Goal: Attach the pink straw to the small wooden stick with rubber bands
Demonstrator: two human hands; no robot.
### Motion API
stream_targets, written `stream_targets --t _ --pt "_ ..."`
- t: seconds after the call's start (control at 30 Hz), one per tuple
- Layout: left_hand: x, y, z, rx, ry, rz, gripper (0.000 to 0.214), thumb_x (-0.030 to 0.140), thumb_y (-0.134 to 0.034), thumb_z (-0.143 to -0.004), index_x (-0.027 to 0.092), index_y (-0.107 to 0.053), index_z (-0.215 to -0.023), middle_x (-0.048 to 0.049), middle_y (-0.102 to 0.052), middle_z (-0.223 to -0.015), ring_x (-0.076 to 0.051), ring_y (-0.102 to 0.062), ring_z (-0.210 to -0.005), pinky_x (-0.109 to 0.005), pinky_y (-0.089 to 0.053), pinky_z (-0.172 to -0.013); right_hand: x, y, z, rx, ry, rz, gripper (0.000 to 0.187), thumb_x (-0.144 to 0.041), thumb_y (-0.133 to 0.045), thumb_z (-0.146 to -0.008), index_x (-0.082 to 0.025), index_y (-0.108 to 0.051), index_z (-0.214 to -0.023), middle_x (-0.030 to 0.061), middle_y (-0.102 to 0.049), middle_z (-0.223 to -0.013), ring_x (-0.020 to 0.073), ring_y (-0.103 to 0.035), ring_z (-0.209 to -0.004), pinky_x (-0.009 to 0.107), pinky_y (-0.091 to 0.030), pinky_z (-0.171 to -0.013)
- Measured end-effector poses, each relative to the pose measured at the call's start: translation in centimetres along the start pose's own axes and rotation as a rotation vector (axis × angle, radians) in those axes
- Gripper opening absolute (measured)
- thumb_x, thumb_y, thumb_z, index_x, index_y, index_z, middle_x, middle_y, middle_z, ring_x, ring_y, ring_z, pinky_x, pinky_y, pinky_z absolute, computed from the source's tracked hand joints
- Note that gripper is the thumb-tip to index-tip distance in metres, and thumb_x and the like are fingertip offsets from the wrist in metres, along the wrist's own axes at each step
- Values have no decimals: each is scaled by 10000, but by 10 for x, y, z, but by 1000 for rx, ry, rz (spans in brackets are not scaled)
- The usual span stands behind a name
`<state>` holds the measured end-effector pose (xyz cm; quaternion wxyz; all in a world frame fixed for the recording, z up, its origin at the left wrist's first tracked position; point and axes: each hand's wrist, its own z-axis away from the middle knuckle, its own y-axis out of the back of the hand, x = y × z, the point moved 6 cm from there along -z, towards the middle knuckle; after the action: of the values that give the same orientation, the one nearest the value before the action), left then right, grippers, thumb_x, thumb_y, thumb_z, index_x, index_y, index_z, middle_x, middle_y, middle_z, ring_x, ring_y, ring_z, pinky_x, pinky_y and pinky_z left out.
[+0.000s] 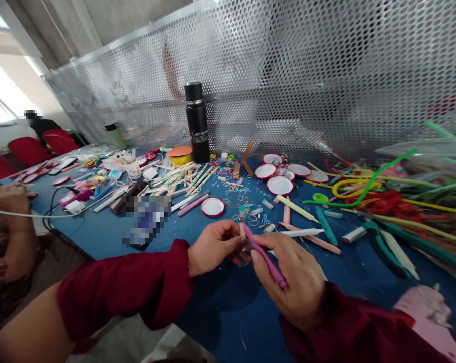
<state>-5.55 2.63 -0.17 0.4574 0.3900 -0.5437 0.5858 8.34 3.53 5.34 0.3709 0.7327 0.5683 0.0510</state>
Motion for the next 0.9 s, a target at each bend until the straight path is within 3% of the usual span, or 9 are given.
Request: stream_targets --t 0.3,0.9 --pt "4 -1 2 -2 8 3 540 548 -787 -603 131 -530 -831 -23 -643 -759 -120 -667 -578 -197 -516 -503 -1 1 0 32 43 15 167 -265 -539 -908 -211 -578 -1061 48 -671 -927 193 -648 -850 326 -511 -785" --pt "1 -1 0 -18 14 -5 529 553 -775 -629 135 -532 -845 -24 -644 -756 -120 -664 -577 -204 -513 -508 0 1 0 24 42 29 169 -277 -533 -915 -205 -584 -1059 42 -673 -936 182 -654 -859 311 -516 -793"
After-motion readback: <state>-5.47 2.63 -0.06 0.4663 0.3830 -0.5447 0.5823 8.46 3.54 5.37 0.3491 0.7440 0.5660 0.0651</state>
